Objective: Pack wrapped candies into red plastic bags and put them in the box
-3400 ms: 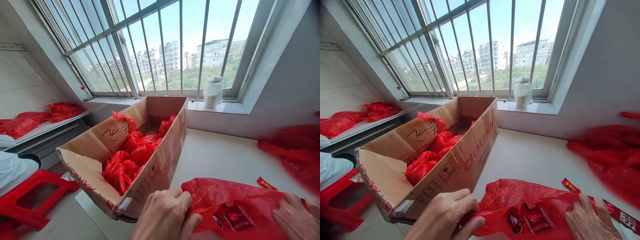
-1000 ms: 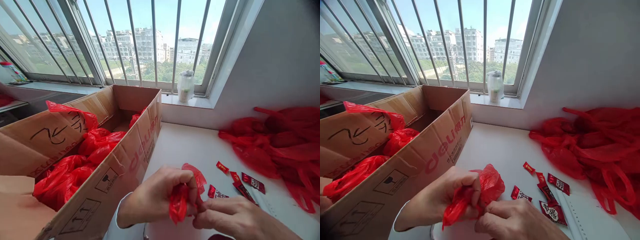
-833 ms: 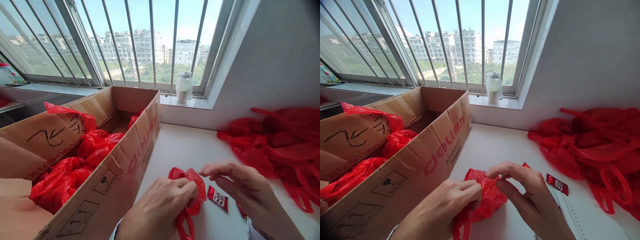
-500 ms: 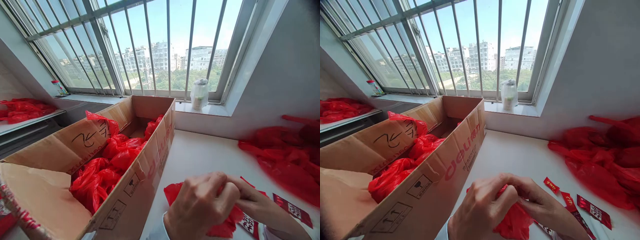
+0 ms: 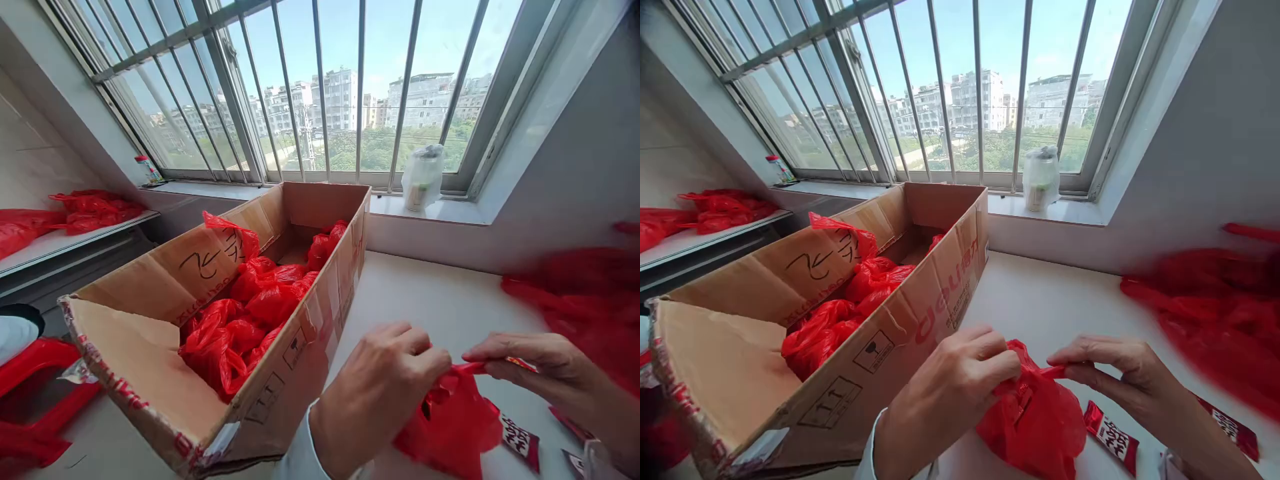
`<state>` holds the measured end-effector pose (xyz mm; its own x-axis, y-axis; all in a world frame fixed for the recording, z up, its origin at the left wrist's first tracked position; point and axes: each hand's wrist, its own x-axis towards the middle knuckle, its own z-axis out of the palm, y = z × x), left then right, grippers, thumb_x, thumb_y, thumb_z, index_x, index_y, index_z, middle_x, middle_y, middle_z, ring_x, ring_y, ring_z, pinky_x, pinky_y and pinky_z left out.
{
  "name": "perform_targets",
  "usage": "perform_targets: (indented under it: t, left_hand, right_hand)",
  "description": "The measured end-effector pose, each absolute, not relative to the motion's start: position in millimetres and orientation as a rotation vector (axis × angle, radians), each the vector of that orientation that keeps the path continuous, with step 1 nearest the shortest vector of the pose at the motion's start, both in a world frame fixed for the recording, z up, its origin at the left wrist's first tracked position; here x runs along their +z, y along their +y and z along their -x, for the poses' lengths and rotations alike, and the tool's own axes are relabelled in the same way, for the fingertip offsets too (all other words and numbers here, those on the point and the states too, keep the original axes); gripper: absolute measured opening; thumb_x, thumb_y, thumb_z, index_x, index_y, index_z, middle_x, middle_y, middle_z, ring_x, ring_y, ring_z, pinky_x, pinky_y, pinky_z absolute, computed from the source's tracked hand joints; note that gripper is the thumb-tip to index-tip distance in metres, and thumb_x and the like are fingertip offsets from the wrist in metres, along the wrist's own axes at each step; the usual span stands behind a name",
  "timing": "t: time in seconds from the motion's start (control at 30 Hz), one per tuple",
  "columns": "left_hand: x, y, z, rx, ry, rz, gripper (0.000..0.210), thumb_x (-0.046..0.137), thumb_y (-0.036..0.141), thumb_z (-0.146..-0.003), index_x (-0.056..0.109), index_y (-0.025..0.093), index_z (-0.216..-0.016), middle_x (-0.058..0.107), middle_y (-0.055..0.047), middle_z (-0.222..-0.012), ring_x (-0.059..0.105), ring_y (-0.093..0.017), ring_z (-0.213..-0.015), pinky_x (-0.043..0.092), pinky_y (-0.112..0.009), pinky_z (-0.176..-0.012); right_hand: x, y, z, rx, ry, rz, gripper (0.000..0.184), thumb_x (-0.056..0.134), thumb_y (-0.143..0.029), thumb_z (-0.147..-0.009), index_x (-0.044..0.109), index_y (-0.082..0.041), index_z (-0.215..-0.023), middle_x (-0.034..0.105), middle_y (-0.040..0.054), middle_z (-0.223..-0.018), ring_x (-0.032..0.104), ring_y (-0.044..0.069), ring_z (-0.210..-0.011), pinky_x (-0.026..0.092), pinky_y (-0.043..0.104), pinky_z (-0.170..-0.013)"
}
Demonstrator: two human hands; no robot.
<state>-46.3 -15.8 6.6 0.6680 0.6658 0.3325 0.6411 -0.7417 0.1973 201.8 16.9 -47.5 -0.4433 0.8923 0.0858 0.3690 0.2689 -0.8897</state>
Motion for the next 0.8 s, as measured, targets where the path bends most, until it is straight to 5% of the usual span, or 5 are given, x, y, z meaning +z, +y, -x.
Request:
perform_targets:
  t: [0.37,0.57,0.67,0.8]
  left_hand:
    - [2.7,-20.3,67.3,0.058,1.222,-2.344,0.021,0.046,-0.001,-0.065,0.042,0.018,-0.056,0.045,0.005,-0.056,0.037,-0.011,-0.053,0.02,-0.027,-0.052]
    - [4.7,-24.7,57.7,-0.141,1.263,-2.307,0.02,0.051,-0.001,-0.062,0.046,0.017,-0.054,0.051,0.004,-0.056,0.042,-0.012,-0.057,0.022,-0.027,-0.053]
    - [6.4,-31.7,57.7,-0.126,1.266,-2.321,0.016,0.055,0.005,-0.071,0.053,0.018,-0.063,0.056,0.003,-0.065,0.048,-0.013,-0.064,0.027,-0.027,-0.056]
    - [17.9,-44.4,59.5,0.004,1.311,-2.35,0.011,0.058,0.013,-0.083,0.057,0.021,-0.091,0.062,0.0,-0.096,0.057,-0.017,-0.082,0.039,-0.028,-0.067]
  right_hand:
    - [-60.4,40.5,-237.0,1.32,-1.905,1.326,0.031,0.061,-0.047,-0.081,0.073,-0.018,-0.083,0.067,0.0023,-0.079,0.057,0.014,-0.075,0.044,0.024,-0.073]
    - [-72.3,49.6,-241.2,1.196,-2.009,1.518,0.033,0.055,-0.048,-0.084,0.072,-0.02,-0.086,0.066,0.003,-0.076,0.059,0.016,-0.071,0.045,0.025,-0.061]
    - [-55.5,38.8,-235.2,0.852,-2.063,1.579,0.036,0.053,-0.05,-0.085,0.07,-0.025,-0.103,0.068,0.0066,-0.105,0.063,0.022,-0.091,0.051,0.031,-0.073]
    - [-43.6,-1.4,-207.6,0.413,-2.337,1.323,0.059,0.064,-0.053,-0.078,0.051,-0.036,-0.133,0.053,0.0053,-0.138,0.051,0.029,-0.124,0.049,0.042,-0.096]
